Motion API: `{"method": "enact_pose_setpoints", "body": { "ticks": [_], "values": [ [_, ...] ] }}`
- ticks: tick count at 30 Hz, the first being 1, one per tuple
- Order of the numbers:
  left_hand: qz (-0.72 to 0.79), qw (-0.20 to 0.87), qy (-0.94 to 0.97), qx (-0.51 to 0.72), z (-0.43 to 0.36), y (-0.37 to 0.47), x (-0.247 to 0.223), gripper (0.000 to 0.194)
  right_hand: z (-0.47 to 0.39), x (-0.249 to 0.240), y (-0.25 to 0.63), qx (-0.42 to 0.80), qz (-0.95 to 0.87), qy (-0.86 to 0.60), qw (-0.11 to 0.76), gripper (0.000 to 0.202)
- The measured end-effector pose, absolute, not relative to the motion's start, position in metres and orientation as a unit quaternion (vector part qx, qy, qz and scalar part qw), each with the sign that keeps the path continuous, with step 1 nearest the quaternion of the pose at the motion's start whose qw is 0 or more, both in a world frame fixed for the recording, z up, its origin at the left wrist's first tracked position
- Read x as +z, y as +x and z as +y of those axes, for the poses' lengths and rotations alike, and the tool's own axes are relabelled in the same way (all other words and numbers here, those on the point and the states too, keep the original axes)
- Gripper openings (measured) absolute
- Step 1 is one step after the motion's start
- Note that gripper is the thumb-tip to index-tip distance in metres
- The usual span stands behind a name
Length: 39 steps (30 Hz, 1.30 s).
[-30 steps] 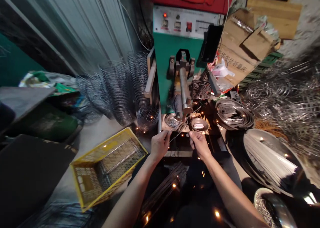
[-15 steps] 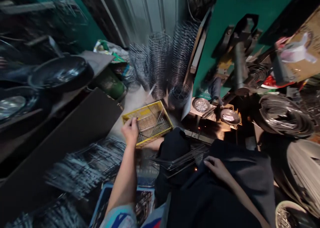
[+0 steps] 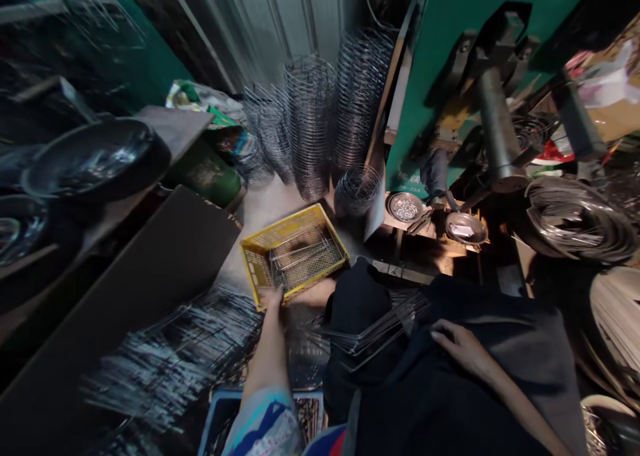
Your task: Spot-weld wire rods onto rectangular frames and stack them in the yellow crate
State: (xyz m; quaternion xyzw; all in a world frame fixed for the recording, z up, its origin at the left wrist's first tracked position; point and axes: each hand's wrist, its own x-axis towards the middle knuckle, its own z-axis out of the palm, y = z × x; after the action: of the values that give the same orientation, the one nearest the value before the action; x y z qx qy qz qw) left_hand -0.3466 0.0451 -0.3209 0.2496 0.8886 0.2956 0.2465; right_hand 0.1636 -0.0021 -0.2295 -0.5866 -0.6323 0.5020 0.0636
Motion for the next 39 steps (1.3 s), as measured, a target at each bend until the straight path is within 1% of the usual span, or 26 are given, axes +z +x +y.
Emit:
{"method": "enact_pose_setpoints", "body": {
  "ticks": [1, 4, 7, 9, 12, 14, 16, 19, 21, 23, 26, 28, 30, 32, 34, 35, 37, 39],
  "values": [
    [0.886, 0.267, 0.265, 0.270, 0.037, -0.339, -0.322, 0.032, 0.000, -0.228, 0.167, 0.498, -0.636, -0.586, 0.054, 0.031],
    [0.846, 0.335, 0.326, 0.257, 0.011, -0.309, -0.313, 0.025, 0.011, -0.221, 0.175, 0.481, -0.651, -0.586, 0.039, 0.030],
    [0.774, 0.399, 0.416, 0.262, -0.019, -0.265, -0.277, 0.024, 0.026, -0.209, 0.179, 0.452, -0.674, -0.583, 0.040, 0.030],
    [0.684, 0.431, 0.527, 0.261, -0.036, -0.236, -0.246, 0.026, 0.035, -0.200, 0.180, 0.425, -0.690, -0.584, 0.047, 0.029],
    [0.596, 0.391, 0.652, 0.258, -0.052, -0.203, -0.208, 0.023, 0.040, -0.189, 0.185, 0.391, -0.704, -0.589, 0.075, 0.029],
    [0.592, 0.359, 0.675, 0.255, -0.056, -0.192, -0.196, 0.021, 0.038, -0.181, 0.195, 0.371, -0.709, -0.590, 0.102, 0.029],
    [0.587, 0.356, 0.684, 0.247, -0.056, -0.187, -0.192, 0.019, 0.034, -0.170, 0.216, 0.346, -0.702, -0.608, 0.136, 0.030],
    [0.575, 0.378, 0.689, 0.228, -0.051, -0.178, -0.190, 0.022, 0.027, -0.149, 0.270, 0.276, -0.634, -0.696, 0.193, 0.038],
    [0.566, 0.394, 0.690, 0.222, -0.045, -0.172, -0.188, 0.023, 0.021, -0.138, 0.320, 0.222, -0.568, -0.764, 0.212, 0.041],
    [0.559, 0.403, 0.688, 0.226, -0.038, -0.166, -0.184, 0.024, 0.011, -0.135, 0.377, 0.155, -0.498, -0.833, 0.186, 0.043],
    [0.550, 0.416, 0.685, 0.237, -0.026, -0.162, -0.174, 0.026, -0.017, -0.148, 0.456, 0.030, -0.398, -0.916, 0.034, 0.048],
    [0.540, 0.432, 0.678, 0.251, -0.016, -0.162, -0.165, 0.024, -0.042, -0.163, 0.493, 0.010, -0.360, -0.932, -0.045, 0.050],
    [0.530, 0.449, 0.670, 0.262, -0.005, -0.162, -0.155, 0.024, -0.064, -0.175, 0.515, 0.015, -0.341, -0.938, -0.063, 0.052],
    [0.533, 0.459, 0.669, 0.242, 0.008, -0.162, -0.146, 0.028, -0.076, -0.183, 0.523, 0.015, -0.339, -0.940, -0.046, 0.053],
    [0.552, 0.440, 0.687, 0.169, 0.022, -0.157, -0.141, 0.034, -0.073, -0.184, 0.522, 0.016, -0.339, -0.940, -0.043, 0.053],
    [0.566, 0.415, 0.703, 0.115, 0.029, -0.153, -0.140, 0.036, -0.066, -0.183, 0.520, 0.023, -0.337, -0.940, -0.049, 0.053],
    [0.584, 0.342, 0.736, -0.014, 0.046, -0.142, -0.141, 0.038, -0.044, -0.178, 0.514, 0.058, -0.325, -0.942, -0.064, 0.057],
    [0.579, 0.262, 0.762, -0.120, 0.063, -0.126, -0.144, 0.037, -0.017, -0.175, 0.509, 0.114, -0.325, -0.937, -0.049, 0.058]
  ]
}}
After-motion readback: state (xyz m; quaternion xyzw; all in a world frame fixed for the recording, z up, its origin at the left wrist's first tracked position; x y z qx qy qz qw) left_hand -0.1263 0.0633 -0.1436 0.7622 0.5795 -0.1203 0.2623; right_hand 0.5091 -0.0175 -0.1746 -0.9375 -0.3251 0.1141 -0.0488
